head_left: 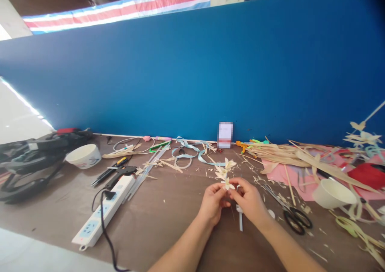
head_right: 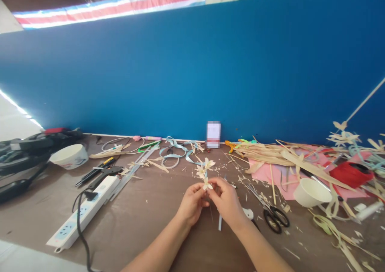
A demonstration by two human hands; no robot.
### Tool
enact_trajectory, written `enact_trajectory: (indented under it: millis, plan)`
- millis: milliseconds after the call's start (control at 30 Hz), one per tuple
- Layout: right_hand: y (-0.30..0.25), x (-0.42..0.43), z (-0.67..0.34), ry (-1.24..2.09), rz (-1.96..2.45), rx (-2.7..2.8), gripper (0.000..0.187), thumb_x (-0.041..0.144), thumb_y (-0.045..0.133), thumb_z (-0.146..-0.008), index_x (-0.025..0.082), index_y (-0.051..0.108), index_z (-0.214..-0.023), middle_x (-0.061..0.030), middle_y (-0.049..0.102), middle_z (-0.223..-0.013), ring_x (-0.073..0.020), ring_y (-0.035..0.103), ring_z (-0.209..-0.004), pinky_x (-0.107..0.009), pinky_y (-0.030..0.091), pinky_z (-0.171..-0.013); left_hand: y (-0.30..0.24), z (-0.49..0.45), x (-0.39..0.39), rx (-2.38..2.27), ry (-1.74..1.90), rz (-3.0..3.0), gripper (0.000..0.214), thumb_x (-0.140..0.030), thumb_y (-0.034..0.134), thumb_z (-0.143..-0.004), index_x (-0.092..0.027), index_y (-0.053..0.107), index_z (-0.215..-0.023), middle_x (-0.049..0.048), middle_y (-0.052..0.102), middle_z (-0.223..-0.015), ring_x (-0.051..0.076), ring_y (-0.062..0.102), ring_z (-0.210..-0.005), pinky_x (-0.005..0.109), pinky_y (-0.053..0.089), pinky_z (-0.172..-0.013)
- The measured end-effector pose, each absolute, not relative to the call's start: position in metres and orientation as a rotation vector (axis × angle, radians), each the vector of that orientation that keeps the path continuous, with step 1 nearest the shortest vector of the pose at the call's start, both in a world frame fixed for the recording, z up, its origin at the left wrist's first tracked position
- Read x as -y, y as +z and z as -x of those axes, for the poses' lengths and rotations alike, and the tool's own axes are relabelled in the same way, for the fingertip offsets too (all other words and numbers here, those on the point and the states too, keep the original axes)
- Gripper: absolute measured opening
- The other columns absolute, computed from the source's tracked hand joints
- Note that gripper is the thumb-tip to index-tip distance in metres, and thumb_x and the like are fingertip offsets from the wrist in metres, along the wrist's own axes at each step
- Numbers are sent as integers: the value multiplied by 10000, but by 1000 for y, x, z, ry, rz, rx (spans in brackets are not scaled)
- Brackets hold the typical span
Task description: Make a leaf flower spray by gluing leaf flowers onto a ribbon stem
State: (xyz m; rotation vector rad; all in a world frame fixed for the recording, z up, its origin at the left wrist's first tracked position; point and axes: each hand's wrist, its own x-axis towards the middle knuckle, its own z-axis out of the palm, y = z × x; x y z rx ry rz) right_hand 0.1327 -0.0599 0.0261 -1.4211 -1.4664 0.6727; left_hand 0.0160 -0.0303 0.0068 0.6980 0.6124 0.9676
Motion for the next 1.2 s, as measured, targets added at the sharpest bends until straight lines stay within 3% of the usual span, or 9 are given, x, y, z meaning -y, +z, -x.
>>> enact_trajectory:
  millis: [67, 200, 600, 933, 1200]
  plan:
    - [28, 62, -131, 692, 1456, 1403, 199, 259, 536, -721, 189, 563, -906, 16, 559, -672, -87, 461, -427, -209, 362, -412, 6, -14, 28, -602, 973, -639, 287, -331, 724, -585, -115, 612, -737, 23, 596, -643, 96, 549, -547, 159, 407, -421]
    - [26, 66, -129, 783, 1517, 1393, 136, 288, 523, -721, 181, 577, -785, 24, 560, -614, -63, 373, -366, -193, 281, -362, 4, -11, 24, -578, 1014, -548, 261, -308, 725, -598, -138, 597, -750, 2, 580, -682, 91, 556, -601, 152, 410, -458]
    - [20, 76, -117, 916, 1439, 1347, 111, 246, 525, -722, 176, 579, -655, 10, 586, -551, -116, 508, -477, -212, 378, -449, 7, -11, 25, -602, 1054, -615, 314, -330, 727, -585, -122, 634, -802, -8, 538, -651, 69, 470, -536, 161, 331, -427]
    - [10, 80, -107, 836, 1422, 1242, 143, 267, 501, -736, 182, 556, -635, 32, 539, -518, -90, 438, -395, -196, 317, -369, 8, -10, 28, -629, 1057, -733, 342, -357, 725, -577, -119, 653, -811, 0, 543, -661, 75, 469, -519, 187, 360, -440]
    - [5, 79, -108, 792, 1429, 1227, 150, 256, 510, -731, 181, 574, -619, 16, 562, -546, -121, 499, -510, -215, 377, -481, 8, -11, 29, -593, 1087, -724, 339, -430, 676, -617, -120, 635, -747, 19, 545, -672, 94, 473, -561, 184, 371, -428]
